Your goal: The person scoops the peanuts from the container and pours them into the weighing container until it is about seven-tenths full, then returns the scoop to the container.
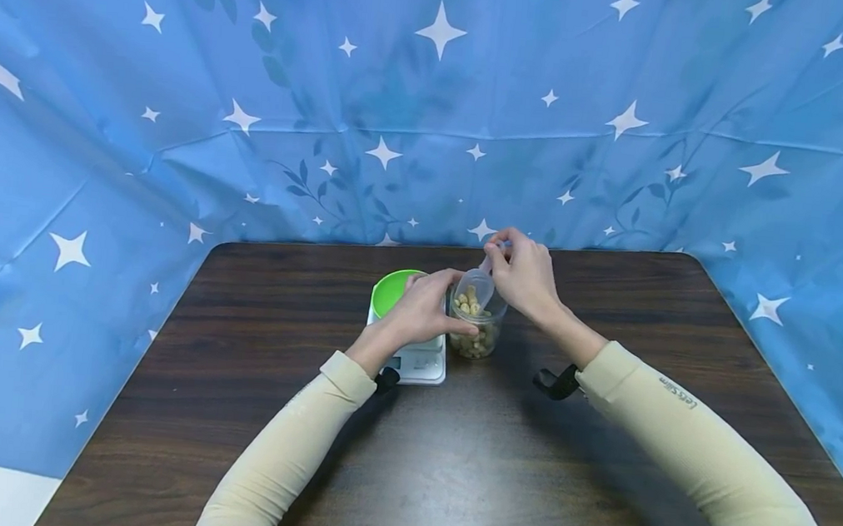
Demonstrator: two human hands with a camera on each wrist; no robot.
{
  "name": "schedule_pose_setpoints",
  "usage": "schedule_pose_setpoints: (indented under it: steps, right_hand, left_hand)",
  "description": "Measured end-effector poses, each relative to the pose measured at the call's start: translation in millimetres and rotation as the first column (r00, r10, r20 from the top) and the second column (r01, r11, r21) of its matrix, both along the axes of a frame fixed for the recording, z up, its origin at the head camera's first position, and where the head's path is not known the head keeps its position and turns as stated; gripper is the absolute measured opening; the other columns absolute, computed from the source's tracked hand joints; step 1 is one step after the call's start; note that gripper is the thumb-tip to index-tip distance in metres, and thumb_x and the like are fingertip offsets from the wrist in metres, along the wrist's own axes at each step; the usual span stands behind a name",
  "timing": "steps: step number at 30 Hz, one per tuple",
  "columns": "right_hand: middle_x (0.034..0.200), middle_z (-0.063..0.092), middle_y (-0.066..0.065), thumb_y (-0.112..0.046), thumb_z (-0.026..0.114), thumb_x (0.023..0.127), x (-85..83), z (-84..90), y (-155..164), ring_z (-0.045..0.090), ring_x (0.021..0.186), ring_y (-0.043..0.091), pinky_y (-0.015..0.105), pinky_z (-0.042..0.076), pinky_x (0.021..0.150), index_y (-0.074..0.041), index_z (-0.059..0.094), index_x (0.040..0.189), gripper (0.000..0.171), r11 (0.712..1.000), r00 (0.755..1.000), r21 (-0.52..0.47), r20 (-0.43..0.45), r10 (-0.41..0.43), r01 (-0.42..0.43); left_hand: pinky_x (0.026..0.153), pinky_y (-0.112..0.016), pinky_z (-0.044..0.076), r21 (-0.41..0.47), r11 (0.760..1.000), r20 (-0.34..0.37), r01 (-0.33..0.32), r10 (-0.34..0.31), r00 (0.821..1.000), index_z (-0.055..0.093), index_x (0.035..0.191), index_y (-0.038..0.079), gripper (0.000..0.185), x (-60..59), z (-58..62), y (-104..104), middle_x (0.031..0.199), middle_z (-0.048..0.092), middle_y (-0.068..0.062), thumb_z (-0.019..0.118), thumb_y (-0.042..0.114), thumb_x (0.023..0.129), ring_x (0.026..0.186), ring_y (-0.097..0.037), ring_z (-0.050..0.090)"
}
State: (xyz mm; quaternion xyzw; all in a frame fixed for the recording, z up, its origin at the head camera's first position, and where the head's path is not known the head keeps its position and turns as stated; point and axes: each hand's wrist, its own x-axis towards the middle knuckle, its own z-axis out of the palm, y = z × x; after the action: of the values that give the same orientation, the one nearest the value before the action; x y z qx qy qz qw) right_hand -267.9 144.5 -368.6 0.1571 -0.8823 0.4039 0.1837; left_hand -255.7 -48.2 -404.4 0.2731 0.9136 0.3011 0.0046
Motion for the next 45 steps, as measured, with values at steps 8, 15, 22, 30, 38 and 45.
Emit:
schedule_pose_setpoints:
  steps: [8,15,22,30,38,45]
  right_hand:
    - [0.078,0.074,0.017,-0.015,0.057,0.107,-0.2,0.2,10,0.072,0.062,0.027,0.028,0.056,0.05,0.005,0.064,0.115,0.023,0.98,0.996,-0.193,0.087,-0.024,0.04]
    - [0.086,0.074,0.022,-0.014,0.057,0.106,-1.7,1.4,16,0.074,0.073,0.032,0.028,0.058,0.055,0.007,0.064,0.117,0.025,0.957,0.99,-0.282,0.138,-0.035,0.073]
    - [0.085,0.074,0.021,-0.014,0.056,0.106,0.0,-0.1,16,0.074,0.073,0.034,0.027,0.058,0.055,0.007,0.063,0.116,0.024,0.955,0.991,-0.291,0.129,-0.023,0.06]
    - [0.08,0.074,0.02,-0.013,0.056,0.105,3.7,-5.9,17,0.074,0.067,0.03,0.027,0.058,0.054,0.007,0.063,0.114,0.023,0.951,0.995,-0.294,0.061,-0.077,0.092]
    - [0.074,0.073,0.018,-0.015,0.056,0.106,12.8,-16.7,9,0.072,0.059,0.027,0.02,0.053,0.049,0.006,0.065,0.109,0.023,0.983,0.999,-0.18,-0.038,-0.03,0.023]
    - [0.081,0.075,0.019,-0.015,0.058,0.106,16.7,-13.3,11,0.074,0.066,0.026,0.027,0.057,0.054,0.005,0.065,0.111,0.022,0.969,0.998,-0.246,0.06,-0.023,0.038]
  left_hand:
    - [0.104,-0.052,0.031,-0.004,1.0,-0.009,-0.021,0.021,1.0,0.054,0.142,0.006,0.087,-1.3,-0.9,1,0.132,0.065,-0.004,0.094,0.044,0.074,0.12,-0.02,0.059]
    - [0.103,-0.05,0.031,-0.001,1.0,0.01,-0.027,0.027,1.0,0.054,0.143,0.006,0.089,-1.3,-0.6,0,0.133,0.065,-0.005,0.094,0.044,0.073,0.12,-0.021,0.059]
    - [0.104,-0.051,0.031,0.015,0.999,0.0,-0.028,0.028,1.0,0.055,0.142,0.006,0.088,-1.1,-1.1,-1,0.131,0.066,-0.004,0.094,0.044,0.073,0.119,-0.019,0.059]
    - [0.105,-0.051,0.031,0.018,1.0,0.011,-0.024,0.023,1.0,0.055,0.141,0.006,0.087,-0.6,-1.8,0,0.13,0.065,-0.004,0.094,0.044,0.073,0.118,-0.019,0.059]
    - [0.103,-0.052,0.031,0.021,1.0,-0.013,-0.021,0.021,1.0,0.055,0.14,0.006,0.086,0.9,-2.7,0,0.127,0.065,-0.005,0.094,0.045,0.073,0.11,-0.019,0.06]
    - [0.104,-0.053,0.031,0.021,1.0,-0.013,-0.022,0.022,1.0,0.055,0.141,0.005,0.087,1.3,-3.7,1,0.129,0.065,-0.006,0.093,0.045,0.074,0.111,-0.02,0.059]
